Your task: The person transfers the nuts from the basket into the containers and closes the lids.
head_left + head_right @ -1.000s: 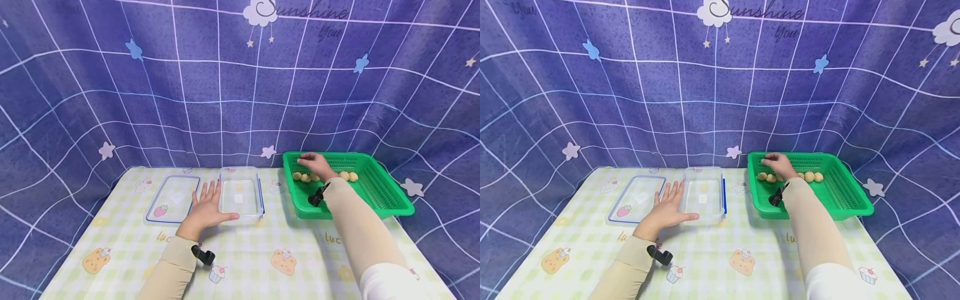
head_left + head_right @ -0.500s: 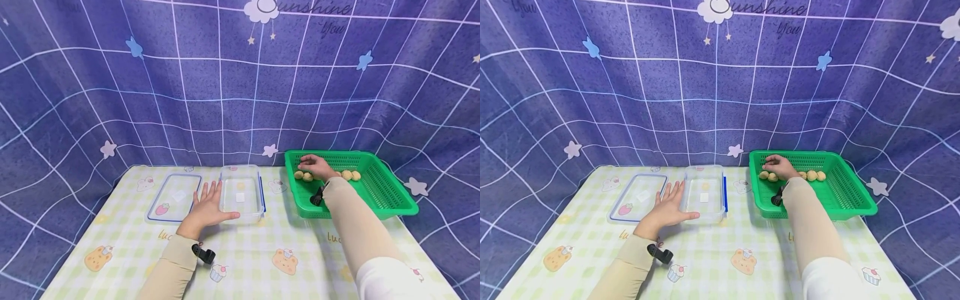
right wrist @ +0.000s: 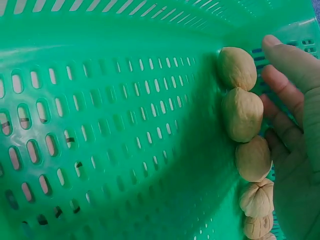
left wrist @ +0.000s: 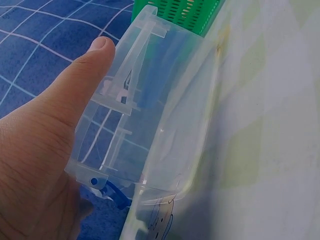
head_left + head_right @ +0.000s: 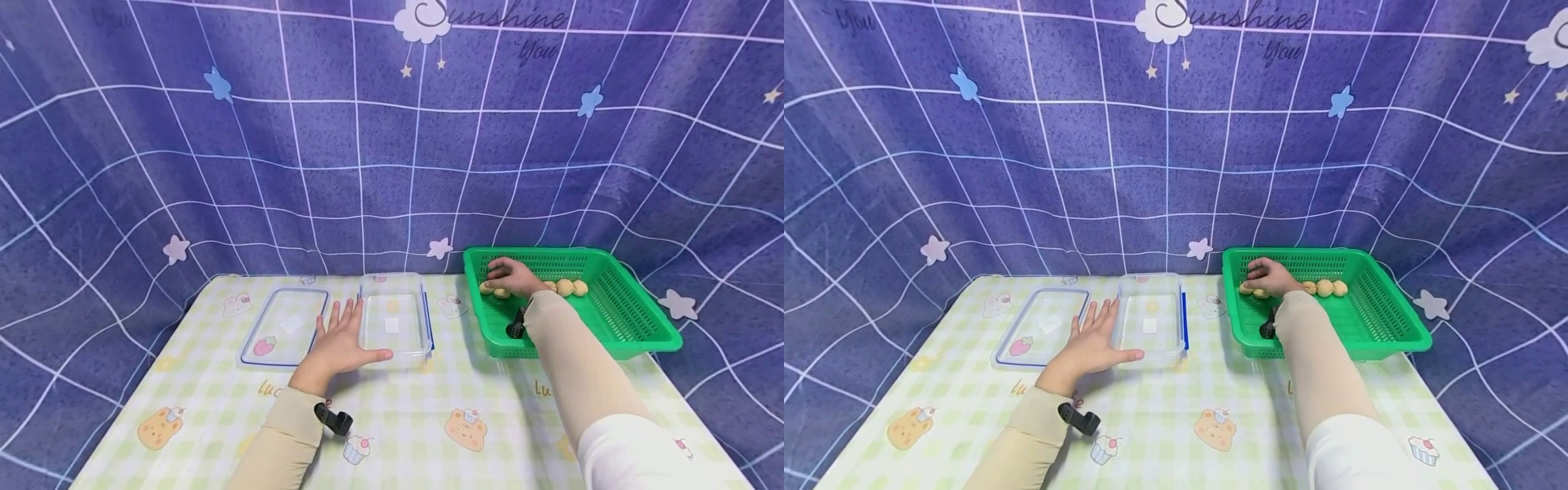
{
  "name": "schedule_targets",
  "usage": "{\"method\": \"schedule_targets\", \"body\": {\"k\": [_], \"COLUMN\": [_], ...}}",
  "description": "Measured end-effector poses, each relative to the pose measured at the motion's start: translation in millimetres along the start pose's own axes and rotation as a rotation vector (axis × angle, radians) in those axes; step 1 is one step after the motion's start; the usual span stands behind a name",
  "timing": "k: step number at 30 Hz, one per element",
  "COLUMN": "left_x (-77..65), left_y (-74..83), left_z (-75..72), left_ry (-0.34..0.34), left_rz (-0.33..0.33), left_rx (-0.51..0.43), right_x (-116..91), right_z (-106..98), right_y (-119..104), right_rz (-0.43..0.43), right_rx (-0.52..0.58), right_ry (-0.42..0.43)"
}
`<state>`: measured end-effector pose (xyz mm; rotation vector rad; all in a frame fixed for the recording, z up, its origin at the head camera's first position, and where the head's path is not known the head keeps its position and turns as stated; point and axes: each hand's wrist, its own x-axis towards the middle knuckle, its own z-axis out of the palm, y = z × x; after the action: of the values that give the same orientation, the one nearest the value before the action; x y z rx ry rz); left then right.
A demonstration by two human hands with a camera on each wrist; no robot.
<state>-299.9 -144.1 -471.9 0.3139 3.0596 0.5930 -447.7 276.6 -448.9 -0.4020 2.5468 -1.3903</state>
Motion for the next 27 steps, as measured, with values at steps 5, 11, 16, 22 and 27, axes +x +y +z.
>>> {"method": "schedule_targets", "body": {"k": [5,11,16,22,27], "left_x": [0.0,-1.3,-0.5,-0.9,-0.1], "left_y": [-0.8,-0.1,1.6,3.2,2.9], "left_z": [1.2,-0.8,-3.3,-3.1,-1.6], "left_ry": [0.001,-0.018,-0.023,-0.029,-0.026], "left_rz": [-0.003,-0.011,-0.013,-0.008,-0.006], "left_rx": [0.004,0.017,0.015,0.002,0.004], "right_x": [-1,9,13,14,12], "right_z": [2,3,3,4,7], "right_y": [-2,8,10,14,12], "right_rz": [-0.003,0.024,0.017,0.028,0.005], "right_rx": [-0.050,-0.080,-0.094,-0.160,-0.217], "right_ry": [-0.026,-0.019,-0.012,0.010,0.009]}}
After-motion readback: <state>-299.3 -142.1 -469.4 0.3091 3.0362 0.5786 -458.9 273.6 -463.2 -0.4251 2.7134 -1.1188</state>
